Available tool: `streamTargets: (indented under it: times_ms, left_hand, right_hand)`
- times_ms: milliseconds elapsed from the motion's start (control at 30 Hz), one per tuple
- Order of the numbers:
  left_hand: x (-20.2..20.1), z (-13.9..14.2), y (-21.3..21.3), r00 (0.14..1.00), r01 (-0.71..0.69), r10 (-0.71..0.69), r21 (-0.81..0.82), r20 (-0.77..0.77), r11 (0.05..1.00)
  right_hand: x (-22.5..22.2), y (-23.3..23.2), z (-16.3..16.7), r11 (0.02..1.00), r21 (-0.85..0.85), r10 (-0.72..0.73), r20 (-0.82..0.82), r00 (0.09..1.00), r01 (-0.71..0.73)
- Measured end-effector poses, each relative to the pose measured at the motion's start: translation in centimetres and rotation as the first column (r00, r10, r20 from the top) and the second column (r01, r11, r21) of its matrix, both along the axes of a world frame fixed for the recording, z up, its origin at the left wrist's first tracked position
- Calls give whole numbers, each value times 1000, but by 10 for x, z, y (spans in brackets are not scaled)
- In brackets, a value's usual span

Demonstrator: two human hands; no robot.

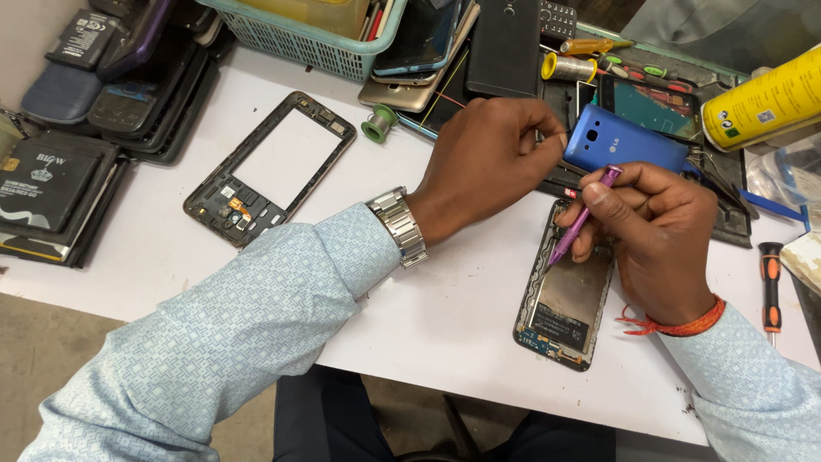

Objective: The person uses a purple precision screwdriver to remove screws from a disassembled smartphone lying on a white workbench. The person then uses tweezers to lift and remove a small internal component from the phone's chassis.

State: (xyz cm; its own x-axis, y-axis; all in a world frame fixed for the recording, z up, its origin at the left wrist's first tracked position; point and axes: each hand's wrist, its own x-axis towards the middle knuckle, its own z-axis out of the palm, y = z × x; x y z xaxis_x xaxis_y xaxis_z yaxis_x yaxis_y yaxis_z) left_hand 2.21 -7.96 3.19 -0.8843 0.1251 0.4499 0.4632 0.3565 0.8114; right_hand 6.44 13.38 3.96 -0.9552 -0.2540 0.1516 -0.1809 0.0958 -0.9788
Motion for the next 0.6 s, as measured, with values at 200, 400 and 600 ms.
streamTargets:
  times_ms: [200,400,600]
  left_hand:
    - [-5,15,-13,888,406,-354,-138,295,903]
    - [2,24,-16,656,705,-510,-210,556,677]
    - [13,26,-10,585,765,-542,-188,603,616]
  right_hand:
    - [-1,1,0,1000,-30,0,10,1000,0]
    - [-1,1,0,1000,-19,2,-4,1000,-2]
    - [-2,1,0,1000,-7,-3,1,1000,3]
